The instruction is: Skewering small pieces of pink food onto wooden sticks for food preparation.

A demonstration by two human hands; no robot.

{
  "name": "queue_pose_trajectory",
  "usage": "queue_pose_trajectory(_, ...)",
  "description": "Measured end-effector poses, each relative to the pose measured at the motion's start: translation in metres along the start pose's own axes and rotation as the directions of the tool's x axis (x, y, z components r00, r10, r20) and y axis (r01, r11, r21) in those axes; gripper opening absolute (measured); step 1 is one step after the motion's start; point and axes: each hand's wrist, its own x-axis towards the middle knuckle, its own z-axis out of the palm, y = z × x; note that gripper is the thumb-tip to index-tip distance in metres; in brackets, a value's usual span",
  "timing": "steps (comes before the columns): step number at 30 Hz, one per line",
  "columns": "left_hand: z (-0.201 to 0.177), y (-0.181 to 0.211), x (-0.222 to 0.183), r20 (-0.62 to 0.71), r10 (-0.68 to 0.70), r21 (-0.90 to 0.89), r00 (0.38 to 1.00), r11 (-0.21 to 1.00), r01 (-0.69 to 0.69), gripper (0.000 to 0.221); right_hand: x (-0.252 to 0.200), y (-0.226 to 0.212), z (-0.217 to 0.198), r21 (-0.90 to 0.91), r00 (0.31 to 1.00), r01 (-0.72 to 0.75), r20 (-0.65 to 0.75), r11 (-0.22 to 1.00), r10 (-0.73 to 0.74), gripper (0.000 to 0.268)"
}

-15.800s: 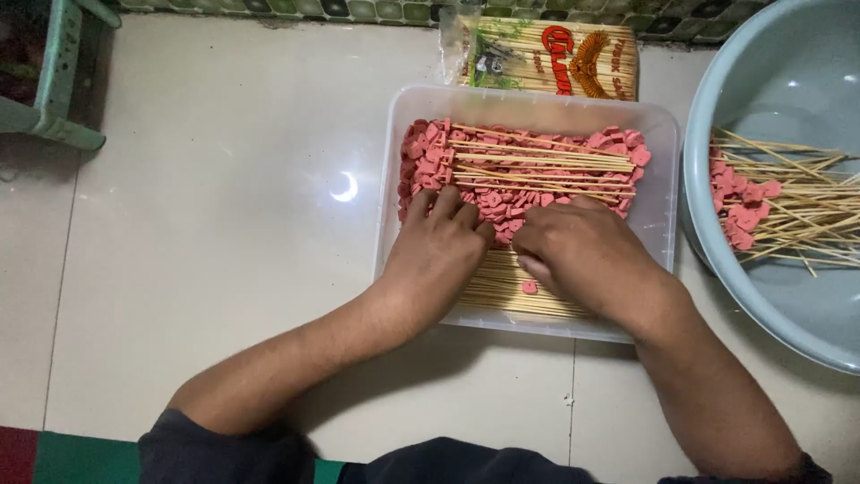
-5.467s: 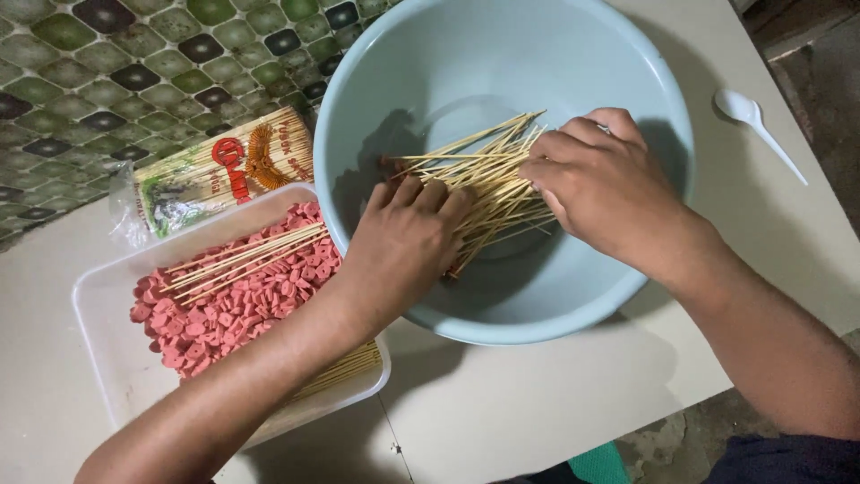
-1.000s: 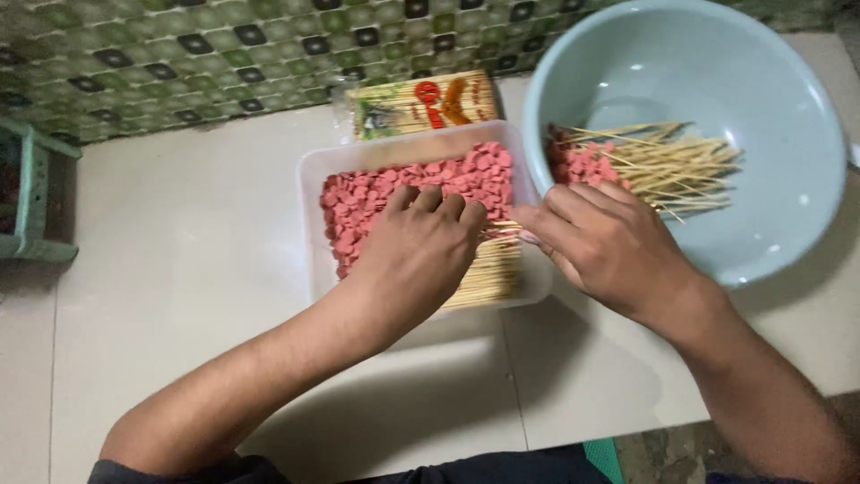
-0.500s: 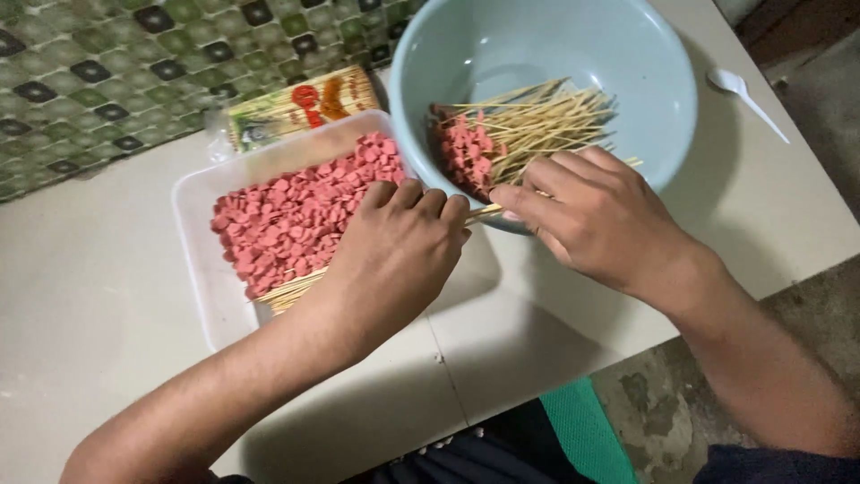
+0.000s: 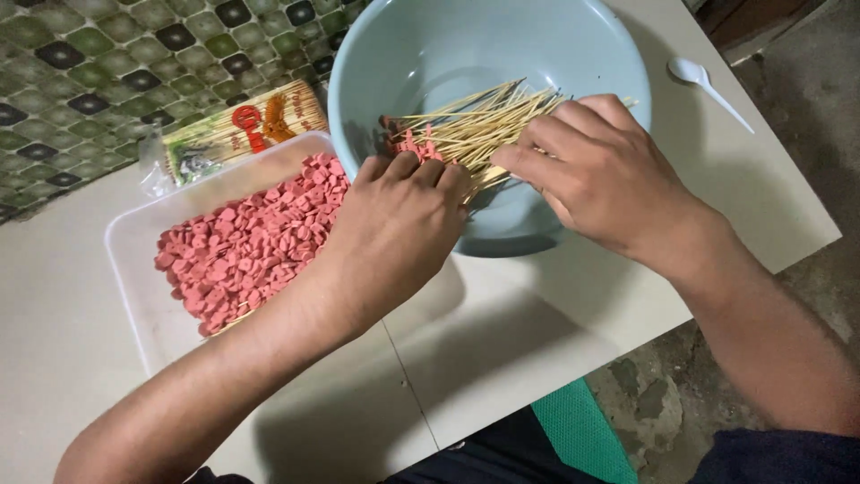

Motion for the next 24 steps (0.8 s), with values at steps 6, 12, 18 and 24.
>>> queue_pose_trajectory(6, 0.022, -0.008, 0.021, -0.036, -0.069, 0.006, 0.997, 0.998, 0.070, 0.024, 0.010, 0.025, 0.017, 0.040, 1.000, -0.008, -0.005, 0.999, 0.008, 0.032)
queue_pose_trajectory(12, 0.052, -0.026, 0.036, 0.038, -0.093, -0.019, 0.995, 0.995, 0.093, 0.043, 0.017, 0.053, 0.058, 0.063, 1.000, 0.015, -0.023, 0.998, -0.013, 0.031)
queue_pose_trajectory(18, 0.075, -0.038, 0.047, 0.112, -0.121, 0.010, 0.986, 0.993, 0.120, 0.038, 0.025, 0.069, 0.090, 0.160, 1.000, -0.017, 0.016, 0.987, 0.015, 0.030)
queue_pose_trajectory(24, 0.096, -0.044, 0.049, 0.087, -0.129, 0.025, 0.988, 0.991, 0.128, 0.033, 0.028, 0.077, 0.111, 0.212, 0.998, -0.032, 0.061, 0.977, 0.019, 0.032)
